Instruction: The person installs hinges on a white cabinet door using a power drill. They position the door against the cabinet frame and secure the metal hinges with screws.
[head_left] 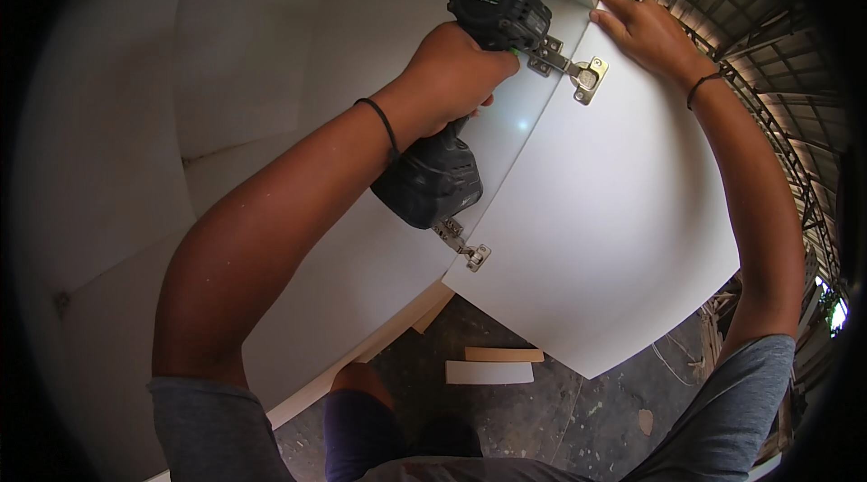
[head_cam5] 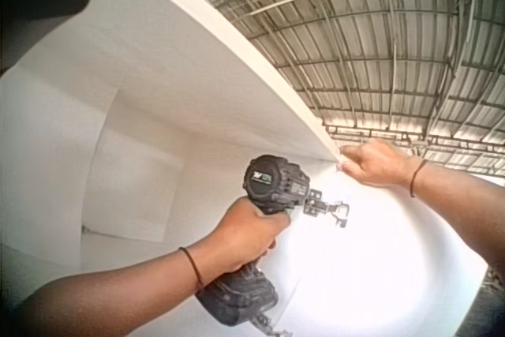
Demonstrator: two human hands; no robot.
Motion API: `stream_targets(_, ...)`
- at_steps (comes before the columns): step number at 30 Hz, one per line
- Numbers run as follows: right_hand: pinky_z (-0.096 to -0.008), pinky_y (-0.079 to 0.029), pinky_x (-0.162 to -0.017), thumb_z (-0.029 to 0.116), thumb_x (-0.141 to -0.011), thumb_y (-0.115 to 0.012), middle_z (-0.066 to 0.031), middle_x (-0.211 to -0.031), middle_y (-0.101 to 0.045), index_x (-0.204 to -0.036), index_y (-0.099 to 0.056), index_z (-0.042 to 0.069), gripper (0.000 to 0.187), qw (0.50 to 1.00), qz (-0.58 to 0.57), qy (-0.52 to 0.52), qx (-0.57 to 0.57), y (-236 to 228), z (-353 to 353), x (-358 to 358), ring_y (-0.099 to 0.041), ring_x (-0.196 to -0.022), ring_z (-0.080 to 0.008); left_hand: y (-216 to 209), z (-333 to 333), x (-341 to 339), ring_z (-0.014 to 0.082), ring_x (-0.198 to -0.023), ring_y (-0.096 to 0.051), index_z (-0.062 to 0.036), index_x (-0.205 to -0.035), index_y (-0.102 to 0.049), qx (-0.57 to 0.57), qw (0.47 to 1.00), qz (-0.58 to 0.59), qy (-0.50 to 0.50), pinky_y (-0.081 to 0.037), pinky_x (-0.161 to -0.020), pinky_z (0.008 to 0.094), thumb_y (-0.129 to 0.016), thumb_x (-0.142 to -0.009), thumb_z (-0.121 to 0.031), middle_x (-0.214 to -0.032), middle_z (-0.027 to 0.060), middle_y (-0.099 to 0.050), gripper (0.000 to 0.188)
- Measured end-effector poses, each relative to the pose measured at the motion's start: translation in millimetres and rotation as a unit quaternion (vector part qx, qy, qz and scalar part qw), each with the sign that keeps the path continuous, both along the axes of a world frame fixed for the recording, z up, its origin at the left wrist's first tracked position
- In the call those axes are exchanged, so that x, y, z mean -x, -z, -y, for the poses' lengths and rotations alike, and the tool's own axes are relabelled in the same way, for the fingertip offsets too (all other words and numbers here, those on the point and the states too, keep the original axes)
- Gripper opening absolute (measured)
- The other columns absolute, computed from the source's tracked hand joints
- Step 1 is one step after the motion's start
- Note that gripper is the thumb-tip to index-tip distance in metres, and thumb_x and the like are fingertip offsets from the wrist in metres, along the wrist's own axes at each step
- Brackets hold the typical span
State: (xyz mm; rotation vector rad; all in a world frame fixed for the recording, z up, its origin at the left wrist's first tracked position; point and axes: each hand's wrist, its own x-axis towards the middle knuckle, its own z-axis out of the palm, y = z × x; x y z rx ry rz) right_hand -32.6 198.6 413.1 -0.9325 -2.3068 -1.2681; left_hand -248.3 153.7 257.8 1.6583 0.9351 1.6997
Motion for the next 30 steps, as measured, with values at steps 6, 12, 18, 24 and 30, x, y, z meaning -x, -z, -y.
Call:
stream_targets(6,-0.0398,-0.047,-0.076,0.035,-0.090,-0.051,-0.0209,-0.090,-0.065,-0.116,-0.057,0.002,0.042,1.000,0.003,-0.011,-0.004,-0.2,-4.1,-1.9,-0.062,-0.084,-0.0358,1.4,-2.9,1.4,0.0147,-0.044,-0.049,-0.0015,-0.058,-0.051,0.000,1.000,-0.013,-0.005,-0.041,-0.043,0.0294,-0.061,-0.075,-0.018,-0.055,0.0084,-0.053,0.026)
stream_targets(12,-0.0400,-0.047,-0.077,0.035,-0.090,-0.051,-0.0214,-0.093,-0.064,-0.115,-0.057,0.002,0.042,1.000,-0.002,-0.009,-0.009,0.6,-4.6,-2.3,-0.062,-0.086,-0.0360,1.0,-1.6,2.7,0.0117,-0.047,-0.050,-0.0020,-0.077,-0.061,0.013,0.999,-0.043,-0.006,-0.042,-0.046,0.0271,-0.066,-0.076,-0.019,-0.058,0.0039,-0.055,0.017)
stream_targets(18,-0.0402,-0.047,-0.076,0.035,-0.091,-0.050,-0.0207,-0.091,-0.064,-0.114,-0.058,0.002,0.041,1.000,-0.003,-0.012,0.005,0.0,-3.7,-1.4,-0.062,-0.084,-0.0361,3.4,-0.7,-0.6,0.0149,-0.046,-0.050,0.0000,-0.063,-0.054,-0.004,1.000,0.019,0.006,-0.042,-0.044,0.0293,-0.061,-0.075,-0.018,-0.057,0.0077,-0.054,0.023)
stream_targets(24,-0.0407,-0.047,-0.076,0.036,-0.090,-0.051,-0.0200,-0.089,-0.065,-0.114,-0.058,0.004,0.041,1.000,-0.007,-0.010,0.007,0.0,-4.2,-1.5,-0.062,-0.082,-0.0355,1.8,-1.1,1.6,0.0109,-0.052,-0.052,-0.0024,-0.083,-0.062,0.010,0.999,-0.032,0.003,-0.044,-0.048,0.0268,-0.068,-0.076,-0.020,-0.067,0.0034,-0.056,0.020)
stream_targets(30,-0.0406,-0.048,-0.078,0.040,-0.089,-0.051,-0.0185,-0.089,-0.065,-0.116,-0.058,0.006,0.044,1.000,-0.009,0.000,0.002,-0.6,-6.5,-2.9,-0.063,-0.085,-0.0340,1.0,0.5,-2.2,0.0114,-0.050,-0.052,-0.0031,-0.083,-0.062,-0.015,0.998,-0.028,-0.046,-0.045,-0.048,0.0266,-0.069,-0.075,-0.024,-0.069,0.0027,-0.057,0.023)
